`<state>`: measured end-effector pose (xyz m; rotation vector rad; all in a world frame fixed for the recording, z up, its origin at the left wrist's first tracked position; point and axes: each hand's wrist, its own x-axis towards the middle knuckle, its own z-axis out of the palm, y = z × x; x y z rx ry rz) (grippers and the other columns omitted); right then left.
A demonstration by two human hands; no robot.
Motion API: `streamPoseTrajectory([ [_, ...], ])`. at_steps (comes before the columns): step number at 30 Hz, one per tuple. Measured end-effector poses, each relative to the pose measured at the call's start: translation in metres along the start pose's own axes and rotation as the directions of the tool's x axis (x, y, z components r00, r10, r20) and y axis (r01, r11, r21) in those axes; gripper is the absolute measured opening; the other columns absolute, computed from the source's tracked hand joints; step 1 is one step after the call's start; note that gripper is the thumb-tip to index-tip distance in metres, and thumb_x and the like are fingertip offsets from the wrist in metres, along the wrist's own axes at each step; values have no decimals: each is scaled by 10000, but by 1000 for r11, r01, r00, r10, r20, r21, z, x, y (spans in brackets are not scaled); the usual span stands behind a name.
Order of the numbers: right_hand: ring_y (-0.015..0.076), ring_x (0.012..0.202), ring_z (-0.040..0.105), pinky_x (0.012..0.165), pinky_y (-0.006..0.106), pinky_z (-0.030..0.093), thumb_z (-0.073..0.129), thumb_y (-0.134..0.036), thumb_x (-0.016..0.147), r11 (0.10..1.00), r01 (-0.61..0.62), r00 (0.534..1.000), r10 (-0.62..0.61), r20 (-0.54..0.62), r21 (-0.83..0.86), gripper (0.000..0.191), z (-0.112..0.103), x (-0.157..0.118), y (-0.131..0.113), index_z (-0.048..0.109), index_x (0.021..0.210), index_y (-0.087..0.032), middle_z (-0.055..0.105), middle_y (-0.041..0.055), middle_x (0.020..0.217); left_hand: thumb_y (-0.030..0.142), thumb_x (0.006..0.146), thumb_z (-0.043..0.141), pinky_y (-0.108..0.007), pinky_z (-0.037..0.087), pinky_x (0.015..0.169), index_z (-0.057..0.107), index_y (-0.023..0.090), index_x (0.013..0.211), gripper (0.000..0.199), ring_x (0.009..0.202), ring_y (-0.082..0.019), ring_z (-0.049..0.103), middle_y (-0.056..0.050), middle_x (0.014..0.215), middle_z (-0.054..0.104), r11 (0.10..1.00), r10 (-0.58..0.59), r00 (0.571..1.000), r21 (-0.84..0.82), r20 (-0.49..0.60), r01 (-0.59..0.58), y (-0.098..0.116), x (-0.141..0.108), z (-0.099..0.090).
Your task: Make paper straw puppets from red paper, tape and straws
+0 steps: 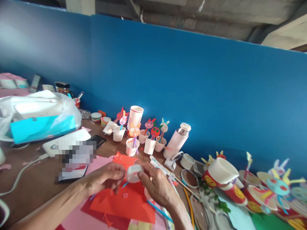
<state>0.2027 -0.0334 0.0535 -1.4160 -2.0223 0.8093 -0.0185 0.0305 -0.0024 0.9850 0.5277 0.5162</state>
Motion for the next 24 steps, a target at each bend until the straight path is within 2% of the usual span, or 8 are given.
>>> streamPoseTrajectory([
  [2,149,732,582,680,256,402,414,-418,999,1000,28,1000,-28,-10,-11,306,1,0,1,620,978,-192,613,-6,777,370,624,773,-257,477,505,598,150,654,282,430,-85,470,26,556,549,1000,-12,1000,-11,1,12,-1,0,0],
  [4,151,743,593,687,255,414,410,-410,1001,999,37,999,-37,-22,-3,306,2,0,2,623,1056,-198,627,-2,797,347,644,757,-260,476,524,603,152,667,250,450,-97,488,28,542,537,1000,8,1000,-23,7,-8,-1,-1,0],
  [7,152,735,620,692,253,434,393,-392,1006,1000,25,998,-26,-58,-5,329,7,1,3,596,1187,-206,651,-3,797,340,685,750,-248,459,559,602,148,671,243,511,-112,544,2,596,582,992,120,993,-28,-14,-120,-1,-1,2],
  [10,173,741,646,705,272,454,370,-380,1000,997,-5,992,-4,-129,-75,359,16,4,2,584,1218,-191,678,13,792,332,713,750,-248,442,563,598,151,682,238,560,-130,590,-37,712,651,972,231,973,-42,-29,-232,-1,0,1],
  [14,209,823,679,716,296,481,381,-383,976,985,-37,978,1,-207,-168,382,25,7,3,564,1242,-179,720,65,939,338,716,751,-276,461,555,583,169,693,239,578,-177,631,-56,689,681,966,239,971,-97,-28,-240,-2,3,-2],
  [17,192,823,679,720,271,485,415,-368,964,985,-26,957,-25,-290,-171,363,19,6,8,547,1255,-195,717,42,930,364,658,798,-312,509,584,576,174,683,292,577,-188,643,-55,667,696,965,207,972,-139,-114,-222,1,3,-2],
  [20,167,794,674,698,236,477,455,-362,958,987,-52,925,-9,-381,-150,307,7,3,15,587,1199,-225,708,6,876,378,582,858,-329,535,629,589,170,691,357,656,-198,665,-56,732,718,965,180,955,-148,-234,-218,8,2,-1],
  [24,158,812,670,714,226,470,493,-340,958,986,-20,912,-49,-408,-163,226,3,1,13,666,1066,-241,711,4,894,392,545,869,-288,492,624,589,171,675,379,695,-190,652,-49,711,708,973,188,917,-58,-351,-221,11,3,-1],
])
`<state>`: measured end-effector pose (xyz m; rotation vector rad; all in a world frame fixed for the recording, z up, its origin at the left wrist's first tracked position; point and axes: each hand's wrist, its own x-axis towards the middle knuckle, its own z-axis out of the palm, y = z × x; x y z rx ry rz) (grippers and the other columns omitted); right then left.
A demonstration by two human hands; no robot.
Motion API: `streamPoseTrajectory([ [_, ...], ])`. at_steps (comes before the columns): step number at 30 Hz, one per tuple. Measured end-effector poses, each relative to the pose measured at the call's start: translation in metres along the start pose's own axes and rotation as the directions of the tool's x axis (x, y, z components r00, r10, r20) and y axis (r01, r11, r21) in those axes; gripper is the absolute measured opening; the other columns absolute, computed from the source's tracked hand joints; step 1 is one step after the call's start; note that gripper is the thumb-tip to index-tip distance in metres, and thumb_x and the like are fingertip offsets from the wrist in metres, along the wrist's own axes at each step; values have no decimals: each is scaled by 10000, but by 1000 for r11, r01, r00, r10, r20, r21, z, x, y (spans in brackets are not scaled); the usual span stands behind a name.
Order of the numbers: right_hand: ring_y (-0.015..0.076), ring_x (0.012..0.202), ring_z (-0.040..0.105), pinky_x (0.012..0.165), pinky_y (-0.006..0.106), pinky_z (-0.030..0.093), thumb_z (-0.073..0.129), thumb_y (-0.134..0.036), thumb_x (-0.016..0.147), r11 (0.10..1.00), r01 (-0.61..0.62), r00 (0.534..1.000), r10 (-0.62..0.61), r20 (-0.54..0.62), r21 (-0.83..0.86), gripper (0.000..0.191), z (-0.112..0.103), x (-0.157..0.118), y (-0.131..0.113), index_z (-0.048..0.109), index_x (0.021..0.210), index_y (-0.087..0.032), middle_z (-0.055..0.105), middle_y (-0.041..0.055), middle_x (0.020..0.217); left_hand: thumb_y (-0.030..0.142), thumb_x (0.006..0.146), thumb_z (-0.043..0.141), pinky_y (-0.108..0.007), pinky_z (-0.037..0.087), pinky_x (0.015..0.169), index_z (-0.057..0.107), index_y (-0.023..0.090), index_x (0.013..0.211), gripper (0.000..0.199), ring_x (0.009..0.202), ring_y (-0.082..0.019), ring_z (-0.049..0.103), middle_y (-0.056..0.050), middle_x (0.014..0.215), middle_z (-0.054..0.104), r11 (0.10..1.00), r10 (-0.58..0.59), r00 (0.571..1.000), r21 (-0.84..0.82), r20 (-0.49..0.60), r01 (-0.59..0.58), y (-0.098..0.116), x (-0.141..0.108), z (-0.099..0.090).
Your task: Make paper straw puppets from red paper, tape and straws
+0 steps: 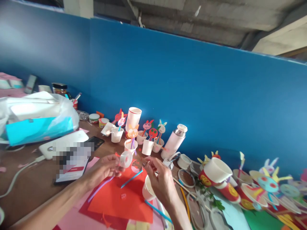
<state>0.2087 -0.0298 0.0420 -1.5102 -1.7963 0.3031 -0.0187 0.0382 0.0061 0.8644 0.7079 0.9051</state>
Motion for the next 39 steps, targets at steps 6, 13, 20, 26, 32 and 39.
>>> streamPoseTrajectory([
  [6,169,852,653,745,248,450,512,-217,939,978,196,977,-189,100,-67,186,2,-12,-18,698,939,-233,689,25,909,395,594,824,-249,432,658,619,154,684,329,618,-121,563,-30,662,684,994,58,998,91,-32,-55,-2,3,-5],
  [13,171,704,611,649,253,439,484,-376,967,986,-81,997,79,-17,-146,280,-41,-51,7,690,862,-217,643,26,787,439,590,859,-277,447,679,635,150,729,391,656,-146,592,-39,688,684,997,72,997,40,2,-72,-3,4,-5],
  [20,184,629,584,610,257,461,495,-498,931,949,-220,975,207,-82,-226,372,-46,-106,46,674,752,-226,638,25,696,446,602,872,-278,487,731,643,154,726,392,726,-159,635,-54,763,719,998,29,1000,51,8,-30,-7,5,-5],
  [26,201,655,667,604,263,495,503,-418,923,861,-366,930,353,-103,-352,277,-43,-126,68,703,814,-260,719,12,765,465,585,878,-246,474,680,665,157,708,394,632,-135,625,-18,638,698,997,-19,1000,74,-18,20,-16,8,-7],
  [32,216,871,704,742,284,513,428,-243,951,786,-265,948,318,-3,-559,305,-32,-96,62,732,942,-266,749,43,940,472,547,897,-283,497,729,697,158,699,402,671,-157,645,-23,662,701,997,-36,999,64,-38,39,-20,11,-7],
  [39,294,1180,607,927,371,488,528,-100,836,722,-133,927,333,173,-679,457,-4,-59,67,635,1266,-212,667,131,1245,459,562,896,-314,503,760,724,150,751,401,712,-185,662,-37,698,704,999,-7,1000,35,-29,8,-25,14,-13],
])
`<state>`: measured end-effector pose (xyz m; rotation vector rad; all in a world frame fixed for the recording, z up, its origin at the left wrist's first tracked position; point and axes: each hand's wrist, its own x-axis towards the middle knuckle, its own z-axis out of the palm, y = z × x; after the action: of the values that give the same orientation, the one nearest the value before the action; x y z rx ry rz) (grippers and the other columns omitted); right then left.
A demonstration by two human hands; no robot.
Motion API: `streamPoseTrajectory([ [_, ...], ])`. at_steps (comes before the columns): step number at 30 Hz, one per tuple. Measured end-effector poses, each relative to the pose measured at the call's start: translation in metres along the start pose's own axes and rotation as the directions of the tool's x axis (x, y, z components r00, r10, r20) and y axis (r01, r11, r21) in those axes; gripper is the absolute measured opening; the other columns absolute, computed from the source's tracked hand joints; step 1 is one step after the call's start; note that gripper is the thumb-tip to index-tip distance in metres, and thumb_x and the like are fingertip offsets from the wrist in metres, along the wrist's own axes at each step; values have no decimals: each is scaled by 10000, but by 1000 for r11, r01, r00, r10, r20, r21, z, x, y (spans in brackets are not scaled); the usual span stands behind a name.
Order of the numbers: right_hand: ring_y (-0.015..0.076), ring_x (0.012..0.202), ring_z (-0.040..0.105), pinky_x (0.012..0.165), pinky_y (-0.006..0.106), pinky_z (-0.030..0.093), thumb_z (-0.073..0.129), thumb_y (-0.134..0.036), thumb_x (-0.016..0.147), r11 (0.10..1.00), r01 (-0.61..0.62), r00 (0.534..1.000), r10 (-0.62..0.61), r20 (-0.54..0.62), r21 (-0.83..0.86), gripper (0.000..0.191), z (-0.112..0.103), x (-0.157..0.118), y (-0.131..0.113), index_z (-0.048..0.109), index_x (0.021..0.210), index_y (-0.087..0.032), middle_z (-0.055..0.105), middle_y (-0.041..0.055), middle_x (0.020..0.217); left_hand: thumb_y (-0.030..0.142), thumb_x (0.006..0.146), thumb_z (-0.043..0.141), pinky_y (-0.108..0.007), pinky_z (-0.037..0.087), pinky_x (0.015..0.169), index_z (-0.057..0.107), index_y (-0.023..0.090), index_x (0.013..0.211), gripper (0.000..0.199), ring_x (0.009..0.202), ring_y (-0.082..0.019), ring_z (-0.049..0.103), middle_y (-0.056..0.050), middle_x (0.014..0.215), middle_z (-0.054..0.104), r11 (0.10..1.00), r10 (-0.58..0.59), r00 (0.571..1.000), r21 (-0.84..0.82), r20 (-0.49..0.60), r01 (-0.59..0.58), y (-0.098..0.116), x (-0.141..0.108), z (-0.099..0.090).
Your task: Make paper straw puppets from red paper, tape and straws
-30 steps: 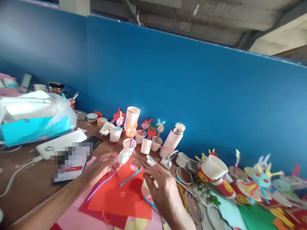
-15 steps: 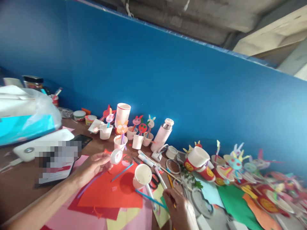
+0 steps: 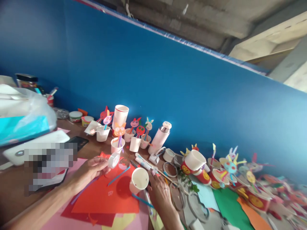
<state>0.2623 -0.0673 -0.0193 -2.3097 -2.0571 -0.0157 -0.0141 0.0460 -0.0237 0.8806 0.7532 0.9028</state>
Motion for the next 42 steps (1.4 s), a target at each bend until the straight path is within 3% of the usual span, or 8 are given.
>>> streamPoseTrajectory([
  [2,291,1198,599,948,377,476,507,-85,832,1000,0,999,1,39,-24,542,3,5,1,559,1358,-205,618,145,1326,457,601,877,-319,499,758,731,144,768,384,710,-184,652,-56,727,711,1000,8,1000,17,25,-8,0,0,-1],
  [6,297,1154,627,919,377,481,494,-126,852,999,17,995,-14,101,-31,510,5,11,6,562,1352,-200,642,132,1297,472,620,863,-319,493,734,740,132,760,388,694,-182,632,-70,727,707,1000,23,998,16,65,-25,1,1,-3],
  [12,306,1168,619,927,380,476,511,-162,860,994,101,991,-98,87,-32,494,6,8,18,571,1347,-215,629,122,1320,477,654,844,-306,478,737,750,136,750,367,693,-173,617,-76,741,713,1000,15,995,21,100,-17,4,-1,-2],
  [17,286,1037,693,842,346,523,534,-101,810,995,69,991,-60,117,-67,488,-12,1,22,642,1260,-257,714,104,1174,472,699,816,-313,481,755,761,140,795,350,706,-175,611,-75,747,705,999,13,993,32,115,-17,3,-1,-3],
  [22,314,1072,680,842,395,551,469,-40,832,988,55,988,-34,148,-142,516,-25,-3,21,616,1292,-221,680,119,1241,484,679,826,-312,483,740,758,146,775,358,695,-177,606,-65,714,695,999,22,994,25,106,-24,1,0,-3],
  [30,310,1041,683,854,420,540,570,-114,847,978,59,998,-58,12,-202,449,-11,-7,34,610,1281,-220,690,106,1223,488,690,821,-304,481,743,761,150,775,354,700,-166,606,-58,716,695,999,27,993,16,111,-29,1,-1,-4],
  [38,300,1005,674,856,465,440,559,-68,824,953,88,992,-112,-67,-288,474,-11,-7,34,603,1262,-242,718,94,1133,498,696,814,-309,480,743,755,147,772,364,694,-164,606,-50,710,689,999,26,993,17,115,-28,1,-1,-4],
  [42,279,1019,656,957,520,349,582,-88,833,944,64,981,-119,-154,-323,475,-4,-6,43,579,1285,-236,697,112,1175,499,677,826,-307,479,744,750,145,767,373,703,-169,615,-54,722,702,1000,9,994,17,107,-11,0,-1,-4],
])
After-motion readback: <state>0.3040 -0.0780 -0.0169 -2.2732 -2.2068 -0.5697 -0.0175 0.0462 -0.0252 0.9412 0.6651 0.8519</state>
